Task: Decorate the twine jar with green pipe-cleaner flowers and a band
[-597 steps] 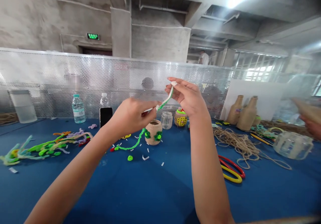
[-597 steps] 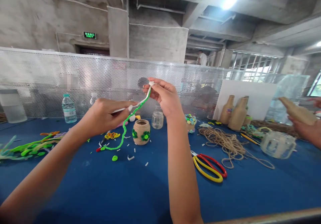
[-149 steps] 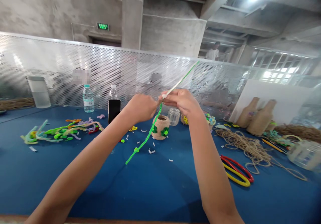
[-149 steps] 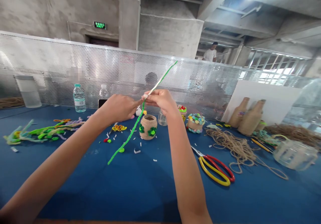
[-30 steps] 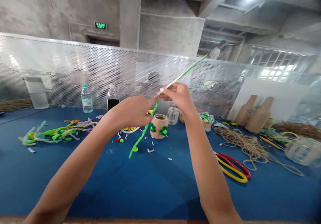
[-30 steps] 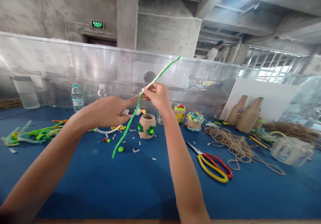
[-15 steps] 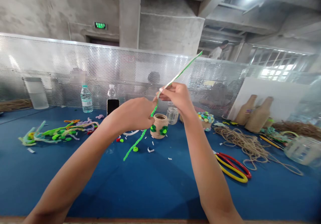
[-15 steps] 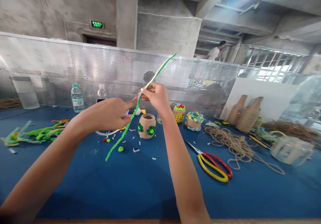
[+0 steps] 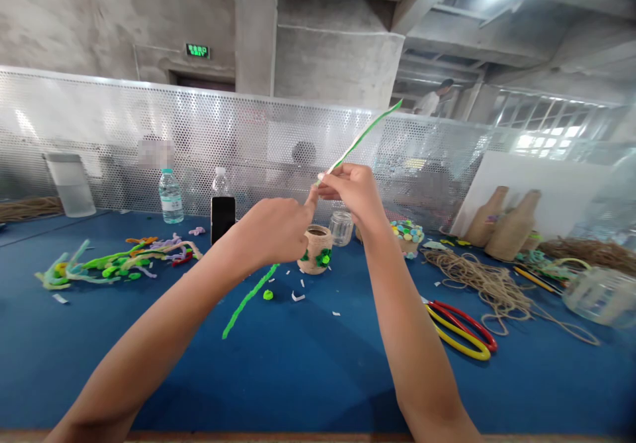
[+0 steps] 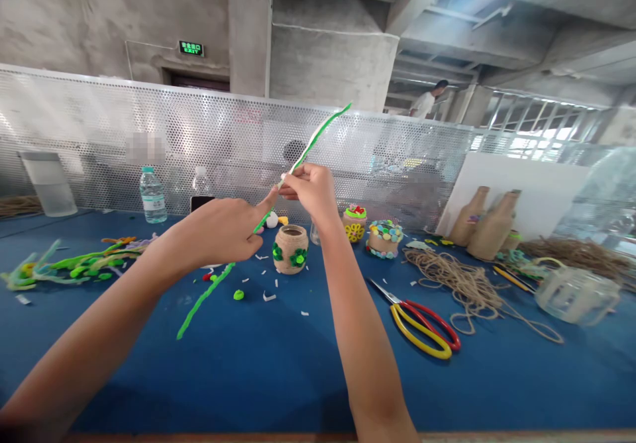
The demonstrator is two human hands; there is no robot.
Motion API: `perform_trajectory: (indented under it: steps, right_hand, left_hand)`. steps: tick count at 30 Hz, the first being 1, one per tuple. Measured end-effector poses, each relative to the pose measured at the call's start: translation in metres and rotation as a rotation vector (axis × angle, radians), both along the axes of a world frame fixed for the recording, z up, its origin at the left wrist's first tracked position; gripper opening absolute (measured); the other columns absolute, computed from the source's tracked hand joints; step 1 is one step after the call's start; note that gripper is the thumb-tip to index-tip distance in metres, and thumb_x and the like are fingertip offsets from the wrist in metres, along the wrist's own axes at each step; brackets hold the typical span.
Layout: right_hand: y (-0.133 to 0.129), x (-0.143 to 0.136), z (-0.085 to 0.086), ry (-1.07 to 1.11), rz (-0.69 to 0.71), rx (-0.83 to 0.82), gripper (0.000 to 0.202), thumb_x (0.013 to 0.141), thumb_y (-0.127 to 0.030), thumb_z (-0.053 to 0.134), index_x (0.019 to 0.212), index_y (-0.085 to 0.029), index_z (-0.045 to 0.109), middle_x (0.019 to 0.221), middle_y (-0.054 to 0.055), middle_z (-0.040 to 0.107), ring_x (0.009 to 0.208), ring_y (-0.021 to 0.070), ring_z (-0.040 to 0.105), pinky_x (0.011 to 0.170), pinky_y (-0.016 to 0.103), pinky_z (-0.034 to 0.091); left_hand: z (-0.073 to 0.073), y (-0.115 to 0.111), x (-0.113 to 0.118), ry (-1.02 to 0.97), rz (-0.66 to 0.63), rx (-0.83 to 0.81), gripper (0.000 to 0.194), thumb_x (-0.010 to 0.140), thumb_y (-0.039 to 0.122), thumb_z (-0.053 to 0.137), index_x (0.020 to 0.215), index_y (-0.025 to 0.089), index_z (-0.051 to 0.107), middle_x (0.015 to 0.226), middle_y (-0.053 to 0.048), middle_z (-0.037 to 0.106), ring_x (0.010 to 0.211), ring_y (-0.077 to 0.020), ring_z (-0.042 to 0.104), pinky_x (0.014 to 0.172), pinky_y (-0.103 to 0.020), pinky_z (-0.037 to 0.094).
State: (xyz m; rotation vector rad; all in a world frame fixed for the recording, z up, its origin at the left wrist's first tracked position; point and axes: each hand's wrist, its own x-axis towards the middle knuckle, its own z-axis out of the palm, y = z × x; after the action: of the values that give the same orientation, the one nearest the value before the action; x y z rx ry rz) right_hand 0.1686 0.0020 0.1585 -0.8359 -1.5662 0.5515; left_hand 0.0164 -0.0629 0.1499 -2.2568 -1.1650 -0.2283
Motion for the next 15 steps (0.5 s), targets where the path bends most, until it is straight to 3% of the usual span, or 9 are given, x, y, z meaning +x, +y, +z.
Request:
perform_trajectory:
  steps: [8, 15]
  right_hand:
    - [-0.0019, -0.0006, 0.0002, 0.04, 0.048, 0.005, 0.015, 0.075, -0.026, 0.061, 0.065, -0.017, 0.054, 0.063, 0.003, 0.066, 0.062, 0.0166, 0.067, 0.063, 0.029, 0.057]
    - [-0.0031, -0.0003, 0.0004, 0.053, 0.058, -0.004, 0.019, 0.076, -0.031, 0.062, 0.065, -0.018, 0.054, 0.067, 0.005, 0.066, 0.065, 0.017, 0.067, 0.069, 0.031, 0.056]
  left_hand:
    - [0.0008, -0.0004, 0.002, 0.008, 0.004, -0.023, 0.068, 0.073, 0.017, 0.039, 0.137, -0.001, 0.026, 0.063, -0.01, 0.059, 0.057, -0.0212, 0.055, 0.044, -0.028, 0.023]
    - [-0.0005, 0.0023, 0.0021, -0.01, -0.023, -0.063, 0.072, 0.073, 0.02, 0.04, 0.138, -0.003, 0.02, 0.062, -0.008, 0.059, 0.053, -0.0199, 0.054, 0.043, -0.027, 0.026]
